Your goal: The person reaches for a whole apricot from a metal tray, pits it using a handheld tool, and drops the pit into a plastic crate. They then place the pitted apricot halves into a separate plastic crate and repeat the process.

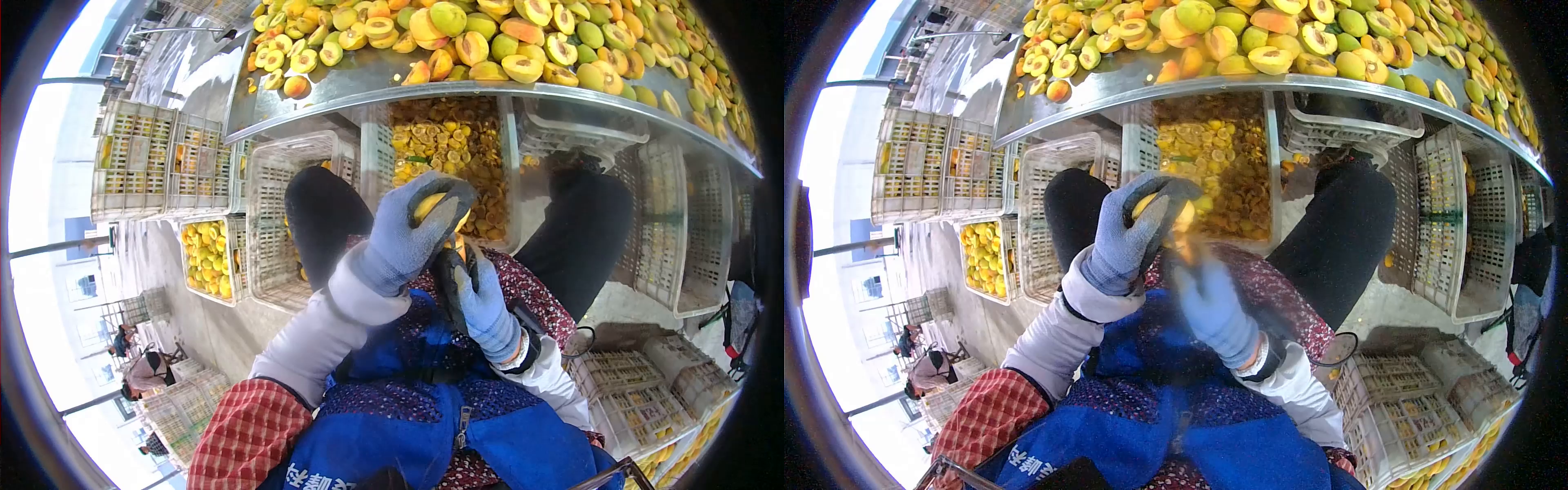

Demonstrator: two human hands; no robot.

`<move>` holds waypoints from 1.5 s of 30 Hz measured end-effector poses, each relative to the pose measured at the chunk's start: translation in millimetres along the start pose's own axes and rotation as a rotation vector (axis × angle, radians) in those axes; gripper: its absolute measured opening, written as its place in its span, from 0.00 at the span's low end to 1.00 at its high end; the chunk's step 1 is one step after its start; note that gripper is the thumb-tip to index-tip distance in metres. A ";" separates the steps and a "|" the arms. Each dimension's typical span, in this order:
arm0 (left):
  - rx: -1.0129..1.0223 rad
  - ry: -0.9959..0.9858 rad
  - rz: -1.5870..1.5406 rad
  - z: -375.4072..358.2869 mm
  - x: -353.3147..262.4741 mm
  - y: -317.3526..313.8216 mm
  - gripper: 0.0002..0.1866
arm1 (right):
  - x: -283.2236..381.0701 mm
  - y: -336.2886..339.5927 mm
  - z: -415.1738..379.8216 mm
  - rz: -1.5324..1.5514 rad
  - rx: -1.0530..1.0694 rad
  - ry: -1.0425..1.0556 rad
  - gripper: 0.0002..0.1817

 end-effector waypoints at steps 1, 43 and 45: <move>0.002 -0.043 0.043 -0.4 1.7 -1.3 0.12 | -11.8 -4.0 -4.6 0.272 0.032 -0.215 0.21; -0.601 0.369 1.316 198.2 91.9 323.1 0.40 | -70.1 -9.4 25.0 1.169 -0.157 -1.264 0.22; -0.643 0.514 1.249 238.9 118.5 357.2 0.42 | -78.4 -6.3 25.4 1.206 -0.226 -1.296 0.22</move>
Point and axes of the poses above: each hand's wrist, its own z-axis towards the middle knuckle, its own y-axis out of the back of the hand, x = y × z, the point moved 4 cm from there along z, towards the middle knuckle, and after that the axes turned 8 degrees about z, right-handed, at the moved point
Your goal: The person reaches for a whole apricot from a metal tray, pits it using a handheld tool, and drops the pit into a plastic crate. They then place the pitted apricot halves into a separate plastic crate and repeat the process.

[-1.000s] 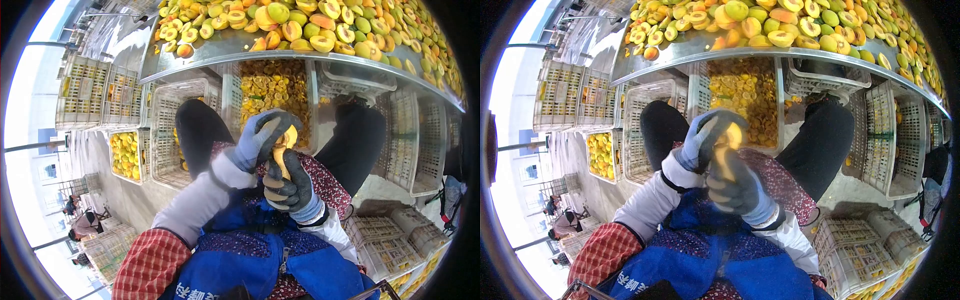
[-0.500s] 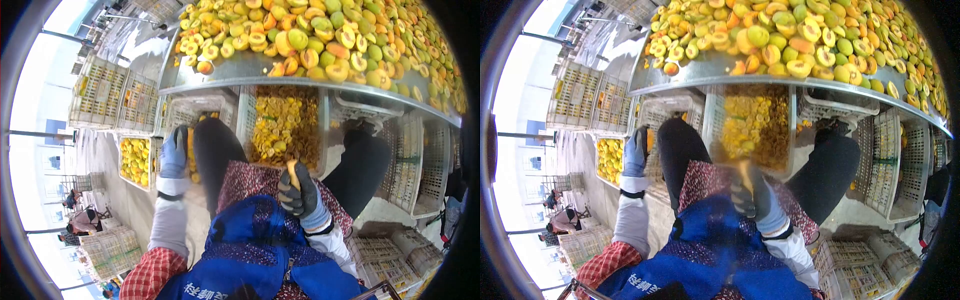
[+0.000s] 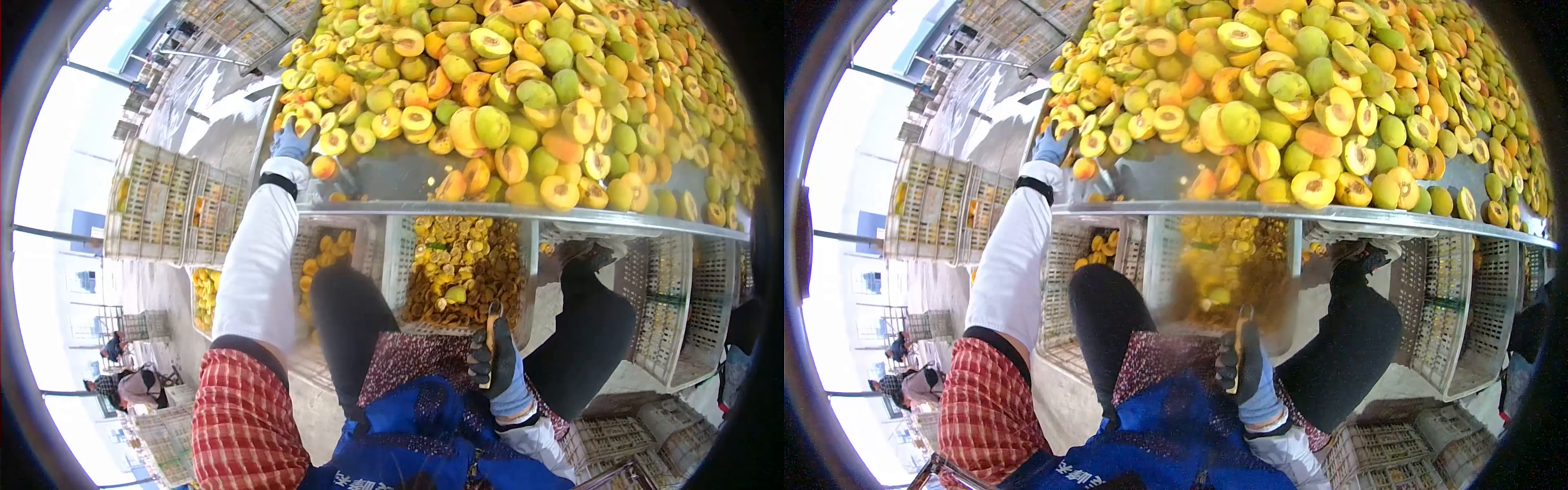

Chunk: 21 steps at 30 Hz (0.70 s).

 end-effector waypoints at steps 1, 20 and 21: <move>0.230 -0.147 -0.679 47.5 8.3 -61.0 0.43 | 2.3 0.8 1.4 0.021 0.005 0.005 0.22; 0.222 -0.676 -0.159 -107.3 -113.9 -4.0 0.29 | 16.7 7.3 -0.8 0.139 0.061 0.027 0.23; 0.224 -0.539 -0.223 -108.0 -105.8 5.3 0.27 | 16.2 6.8 -3.4 0.144 0.061 0.031 0.23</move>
Point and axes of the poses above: each hand's wrist, its own z-axis towards the middle knuckle, its own y-axis out of the back of the hand, x = y × z, the point moved 4 cm from there along z, towards the middle knuckle, and after that the axes turned 8 degrees about z, right-handed, at the moved point
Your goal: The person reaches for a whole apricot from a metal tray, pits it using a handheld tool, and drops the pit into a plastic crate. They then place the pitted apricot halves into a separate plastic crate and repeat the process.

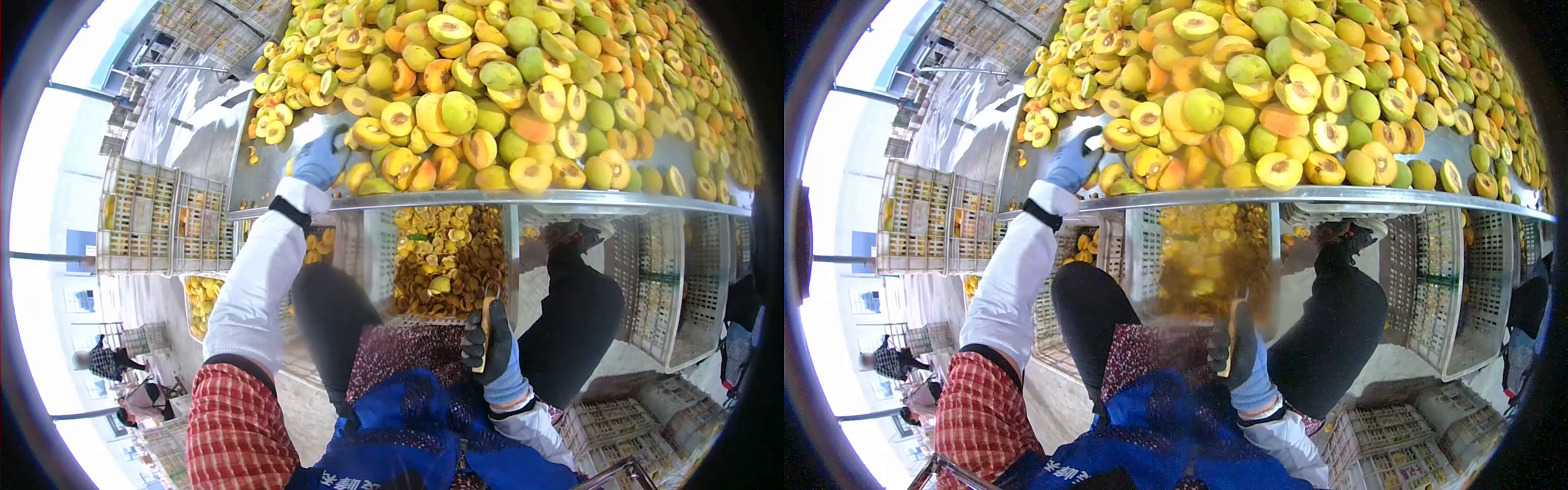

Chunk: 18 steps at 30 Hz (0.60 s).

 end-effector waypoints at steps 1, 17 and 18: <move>-0.032 0.132 -0.073 -10.7 1.2 7.7 0.24 | 1.1 -1.1 -2.4 -0.025 -0.020 0.051 0.19; 0.312 0.071 -1.658 -262.8 -149.4 -44.1 0.20 | -10.3 -49.3 -23.3 -0.640 0.090 0.284 0.18; 0.199 0.111 -1.475 -268.7 -153.6 -41.0 0.20 | -10.0 -51.9 -23.3 -0.822 0.103 0.428 0.17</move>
Point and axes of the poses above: each hand's wrist, its own z-axis towards the middle knuckle, its own y-axis out of the back of the hand, x = y × z, the point moved 4 cm from there along z, towards the middle knuckle, and after that the axes turned 8 degrees about z, right-handed, at the moved point
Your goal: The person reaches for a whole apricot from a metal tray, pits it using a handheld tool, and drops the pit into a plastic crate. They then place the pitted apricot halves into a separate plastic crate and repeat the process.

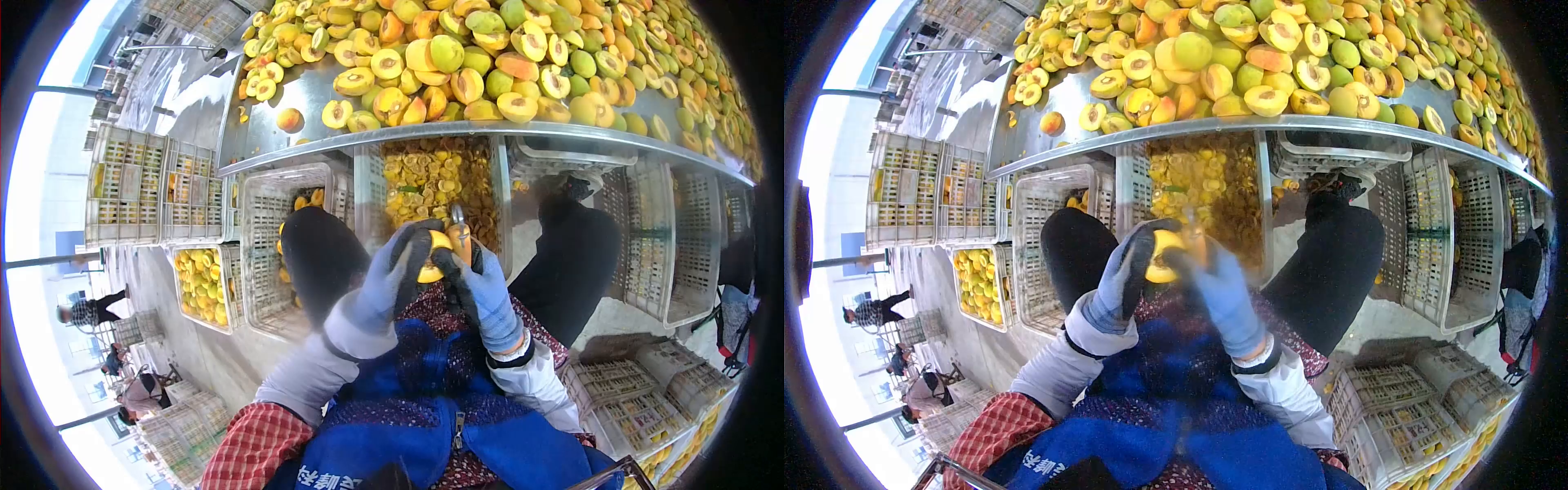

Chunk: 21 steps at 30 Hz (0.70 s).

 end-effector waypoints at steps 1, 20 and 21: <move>-0.002 -0.003 -0.002 -0.8 1.8 1.3 0.20 | 3.5 -1.9 -0.7 -0.190 -0.001 0.139 0.16; -0.133 -0.043 -0.055 -24.6 -2.4 -4.2 0.17 | 10.0 -20.3 -61.6 -0.850 0.009 0.580 0.20; -0.125 -0.046 -0.194 -26.3 0.2 -5.3 0.17 | 10.6 -19.1 -61.6 -0.851 0.007 0.578 0.20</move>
Point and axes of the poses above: each hand's wrist, its own z-axis towards the middle knuckle, its own y-axis out of the back of the hand, x = y × z, the point moved 4 cm from there along z, towards the middle knuckle, and after that the axes turned 8 degrees about z, right-handed, at the moved point
